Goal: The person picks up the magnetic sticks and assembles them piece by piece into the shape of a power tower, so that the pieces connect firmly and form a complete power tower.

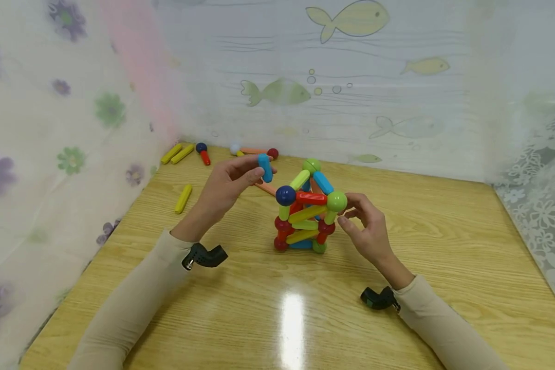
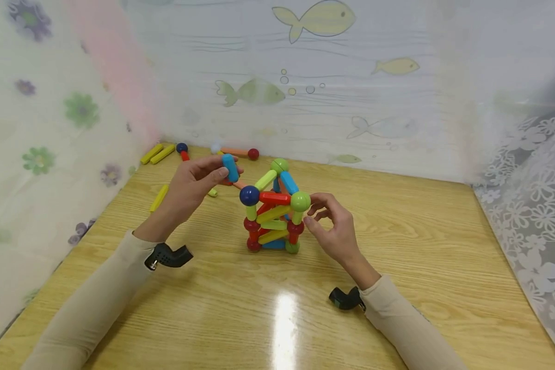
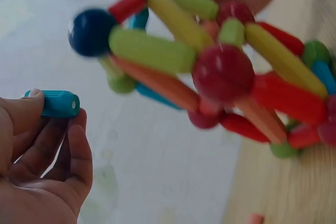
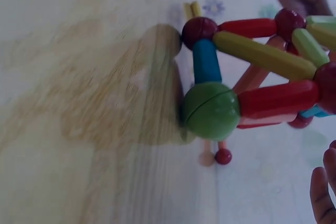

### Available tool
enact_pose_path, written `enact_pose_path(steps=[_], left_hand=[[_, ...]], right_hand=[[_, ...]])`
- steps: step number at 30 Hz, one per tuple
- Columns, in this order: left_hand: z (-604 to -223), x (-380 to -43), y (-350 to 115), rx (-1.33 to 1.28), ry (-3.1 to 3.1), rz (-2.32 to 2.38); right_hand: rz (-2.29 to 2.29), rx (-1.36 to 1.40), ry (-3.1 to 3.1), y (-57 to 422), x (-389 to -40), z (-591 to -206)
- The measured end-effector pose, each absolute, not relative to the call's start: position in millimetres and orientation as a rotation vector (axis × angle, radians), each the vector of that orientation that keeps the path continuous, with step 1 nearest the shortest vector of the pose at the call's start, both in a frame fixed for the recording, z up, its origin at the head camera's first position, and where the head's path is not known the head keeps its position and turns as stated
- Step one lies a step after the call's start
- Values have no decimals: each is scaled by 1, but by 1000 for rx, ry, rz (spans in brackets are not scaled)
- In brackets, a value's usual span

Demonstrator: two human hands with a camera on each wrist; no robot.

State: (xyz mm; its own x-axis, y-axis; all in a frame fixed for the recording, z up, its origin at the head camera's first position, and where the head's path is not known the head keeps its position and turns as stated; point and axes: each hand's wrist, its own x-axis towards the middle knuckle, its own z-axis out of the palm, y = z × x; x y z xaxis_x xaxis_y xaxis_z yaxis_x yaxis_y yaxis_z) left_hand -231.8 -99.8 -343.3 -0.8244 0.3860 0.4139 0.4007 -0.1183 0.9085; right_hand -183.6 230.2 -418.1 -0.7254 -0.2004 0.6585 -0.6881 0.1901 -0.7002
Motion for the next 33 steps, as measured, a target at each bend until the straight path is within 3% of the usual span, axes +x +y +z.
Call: enact_pose_path(steps=[8,33], left_hand=[[-326,-211,-80,-1126,-1975,-2048],[-323,-201,-71,-1189,-2007,-1863]], right_hand=[[1538,806,-2093,233,-186,-427],[1475,834,-2137,229,-185,-428]])
